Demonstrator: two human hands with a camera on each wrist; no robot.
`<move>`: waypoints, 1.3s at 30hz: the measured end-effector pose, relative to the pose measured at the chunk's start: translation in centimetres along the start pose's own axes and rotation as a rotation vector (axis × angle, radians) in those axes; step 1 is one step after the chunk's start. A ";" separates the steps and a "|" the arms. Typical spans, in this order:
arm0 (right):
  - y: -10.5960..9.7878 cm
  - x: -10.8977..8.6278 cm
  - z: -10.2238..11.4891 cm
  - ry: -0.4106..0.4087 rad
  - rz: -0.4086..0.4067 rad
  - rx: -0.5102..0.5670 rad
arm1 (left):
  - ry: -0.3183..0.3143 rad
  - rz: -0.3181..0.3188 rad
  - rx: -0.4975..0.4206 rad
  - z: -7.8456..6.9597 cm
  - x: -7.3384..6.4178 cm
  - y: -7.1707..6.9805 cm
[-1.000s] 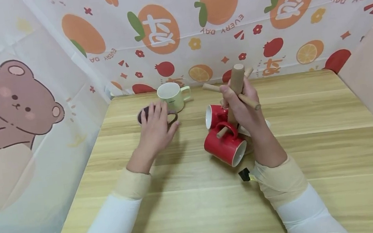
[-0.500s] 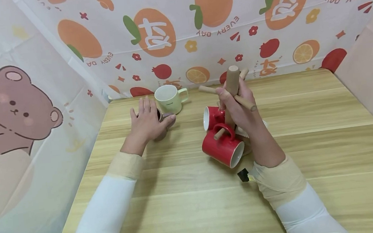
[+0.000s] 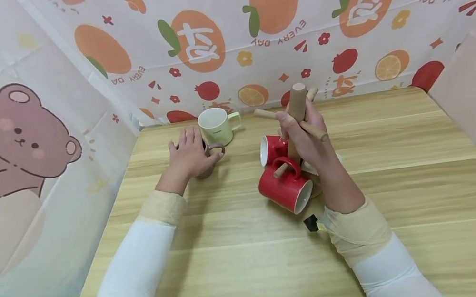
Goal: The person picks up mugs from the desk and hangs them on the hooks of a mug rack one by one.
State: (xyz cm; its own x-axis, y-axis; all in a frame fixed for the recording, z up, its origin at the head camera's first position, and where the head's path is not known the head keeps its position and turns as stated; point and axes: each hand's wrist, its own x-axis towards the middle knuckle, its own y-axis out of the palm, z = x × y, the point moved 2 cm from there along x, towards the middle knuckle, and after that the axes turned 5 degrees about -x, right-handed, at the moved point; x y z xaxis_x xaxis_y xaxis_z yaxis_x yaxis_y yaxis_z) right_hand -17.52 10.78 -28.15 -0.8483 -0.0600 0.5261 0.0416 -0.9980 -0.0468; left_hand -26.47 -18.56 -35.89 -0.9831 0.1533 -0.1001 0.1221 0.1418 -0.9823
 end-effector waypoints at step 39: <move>-0.1 0.0 -0.1 0.021 0.011 -0.014 | -0.028 -0.232 -0.056 0.0 -1.4 0.7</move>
State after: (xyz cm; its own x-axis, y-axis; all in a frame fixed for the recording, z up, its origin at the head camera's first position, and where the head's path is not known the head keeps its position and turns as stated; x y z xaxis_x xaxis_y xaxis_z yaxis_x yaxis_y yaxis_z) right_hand -17.55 10.85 -28.20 -0.8589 -0.0704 0.5072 0.0438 -0.9970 -0.0642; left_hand -25.06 -18.70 -36.49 -0.9890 0.0834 0.1224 -0.1011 0.2238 -0.9694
